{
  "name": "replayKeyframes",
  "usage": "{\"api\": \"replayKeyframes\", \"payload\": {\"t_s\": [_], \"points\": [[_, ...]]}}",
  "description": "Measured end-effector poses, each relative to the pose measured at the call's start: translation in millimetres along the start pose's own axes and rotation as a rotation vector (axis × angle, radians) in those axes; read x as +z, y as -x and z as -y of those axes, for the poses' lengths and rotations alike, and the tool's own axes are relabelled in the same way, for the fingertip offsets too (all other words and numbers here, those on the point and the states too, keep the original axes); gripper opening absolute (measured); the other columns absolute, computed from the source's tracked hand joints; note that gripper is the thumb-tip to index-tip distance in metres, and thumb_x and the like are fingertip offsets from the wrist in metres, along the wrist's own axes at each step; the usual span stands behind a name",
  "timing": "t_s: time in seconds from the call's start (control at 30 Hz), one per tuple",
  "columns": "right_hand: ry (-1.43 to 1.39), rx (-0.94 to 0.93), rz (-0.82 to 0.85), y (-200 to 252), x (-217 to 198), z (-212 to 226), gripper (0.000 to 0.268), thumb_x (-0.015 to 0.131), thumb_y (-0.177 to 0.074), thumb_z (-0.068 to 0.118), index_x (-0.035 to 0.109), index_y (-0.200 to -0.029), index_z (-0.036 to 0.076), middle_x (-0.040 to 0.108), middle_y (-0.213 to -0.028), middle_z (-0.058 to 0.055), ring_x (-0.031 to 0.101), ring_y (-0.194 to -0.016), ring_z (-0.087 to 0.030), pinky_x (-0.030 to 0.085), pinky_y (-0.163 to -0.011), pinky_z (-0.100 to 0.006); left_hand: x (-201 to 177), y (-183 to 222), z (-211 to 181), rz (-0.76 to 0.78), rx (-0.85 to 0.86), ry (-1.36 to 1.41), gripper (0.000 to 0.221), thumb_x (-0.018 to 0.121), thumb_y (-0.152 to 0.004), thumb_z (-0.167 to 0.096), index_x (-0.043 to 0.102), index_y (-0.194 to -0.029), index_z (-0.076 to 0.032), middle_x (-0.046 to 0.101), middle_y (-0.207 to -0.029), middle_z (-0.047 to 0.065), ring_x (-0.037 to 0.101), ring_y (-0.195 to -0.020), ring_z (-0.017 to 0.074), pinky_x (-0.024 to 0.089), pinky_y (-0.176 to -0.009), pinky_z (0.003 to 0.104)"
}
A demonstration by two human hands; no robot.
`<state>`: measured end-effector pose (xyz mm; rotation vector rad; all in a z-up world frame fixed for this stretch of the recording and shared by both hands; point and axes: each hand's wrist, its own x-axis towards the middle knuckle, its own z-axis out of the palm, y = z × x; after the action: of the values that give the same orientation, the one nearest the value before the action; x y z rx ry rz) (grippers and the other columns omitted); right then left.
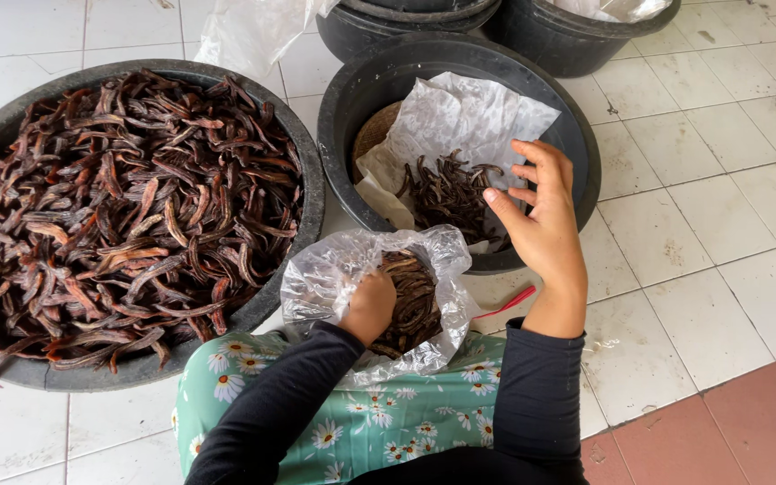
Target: The person sits on the floor and sorts dried fish by hand, picking them from a large basin and placing them into a plastic bag. They repeatedly handle the fish, separating and transferring them between containers.
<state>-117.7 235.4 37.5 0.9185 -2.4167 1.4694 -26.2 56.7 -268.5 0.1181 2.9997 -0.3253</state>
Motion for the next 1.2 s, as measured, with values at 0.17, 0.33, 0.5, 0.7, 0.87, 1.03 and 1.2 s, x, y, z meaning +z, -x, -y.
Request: {"api": "replayKeyframes", "payload": {"t_s": [0.17, 0.33, 0.5, 0.7, 0.87, 1.03, 1.2], "points": [[-0.004, -0.005, 0.007, 2.8, -3.7, 0.5, 0.057, 0.076, -0.093, 0.004, 0.052, -0.144, 0.010, 0.044, -0.149, -0.013, 0.057, -0.132, -0.028, 0.054, -0.104, -0.038, 28.4, -22.7, 6.5, 0.081, -0.129, 0.312, 0.039, 0.069, -0.088, -0.015, 0.062, -0.119, 0.007, 0.070, -0.112, 0.022, 0.073, -0.099, 0.0289, 0.059, -0.081, 0.034], [-0.020, -0.006, 0.012, 3.0, -6.4, 0.9, 0.055, 0.075, -0.093, 0.003, 0.053, -0.143, 0.009, 0.046, -0.148, -0.012, 0.057, -0.132, -0.027, 0.054, -0.104, -0.037, 8.9, -9.8, 15.2, -0.041, -0.052, 0.428, 0.030, 0.068, -0.086, -0.006, 0.061, -0.114, 0.001, 0.066, -0.113, 0.025, 0.073, -0.094, 0.0359, 0.060, -0.079, 0.040], [-0.020, -0.009, 0.029, 4.2, -5.5, 2.2, 0.054, 0.075, -0.093, 0.002, 0.054, -0.142, 0.009, 0.047, -0.148, -0.012, 0.057, -0.131, -0.027, 0.054, -0.103, -0.037, -31.6, 7.0, 19.6, 0.109, -0.030, 0.410, 0.062, 0.075, -0.076, -0.003, 0.050, -0.133, -0.003, 0.061, -0.115, 0.026, 0.071, -0.094, 0.0367, 0.062, -0.075, 0.039], [0.016, -0.006, 0.054, 3.9, -1.8, 6.9, 0.052, 0.076, -0.092, 0.005, 0.056, -0.139, 0.009, 0.051, -0.146, -0.012, 0.059, -0.131, -0.027, 0.055, -0.102, -0.037, -27.3, -1.3, 19.2, 0.155, 0.115, 0.259, 0.031, 0.065, -0.094, -0.008, 0.065, -0.124, -0.014, 0.062, -0.123, 0.019, 0.069, -0.107, 0.0349, 0.062, -0.079, 0.038], [0.026, -0.012, 0.080, 5.3, -3.9, 5.9, 0.051, 0.075, -0.093, 0.006, 0.056, -0.140, 0.009, 0.052, -0.145, -0.013, 0.059, -0.131, -0.028, 0.054, -0.102, -0.038, -19.7, -4.5, 36.7, 0.100, 0.042, 0.534, 0.027, 0.055, -0.101, -0.007, 0.063, -0.127, -0.009, 0.063, -0.131, 0.016, 0.069, -0.112, 0.0324, 0.059, -0.089, 0.041], [-0.050, -0.041, 0.119, 7.9, -9.1, 11.2, 0.047, 0.074, -0.094, 0.006, 0.057, -0.139, 0.009, 0.055, -0.142, -0.012, 0.059, -0.128, -0.024, 0.054, -0.100, -0.035, -85.6, 0.5, 60.8, 0.361, -0.145, 0.941, 0.043, 0.056, -0.101, -0.012, 0.050, -0.143, -0.012, 0.056, -0.136, 0.015, 0.061, -0.116, 0.0334, 0.048, -0.100, 0.043], [-0.291, -0.048, 0.383, 17.3, -17.0, 32.9, 0.044, 0.074, -0.094, 0.006, 0.060, -0.135, 0.009, 0.062, -0.127, -0.009, 0.064, -0.113, -0.018, 0.055, -0.092, -0.031, -162.3, 34.1, 96.0, 0.095, 0.580, 1.576, 0.042, 0.063, -0.091, 0.009, 0.062, -0.131, -0.002, 0.069, -0.122, 0.008, 0.065, -0.110, 0.0203, 0.052, -0.098, 0.032]]}}
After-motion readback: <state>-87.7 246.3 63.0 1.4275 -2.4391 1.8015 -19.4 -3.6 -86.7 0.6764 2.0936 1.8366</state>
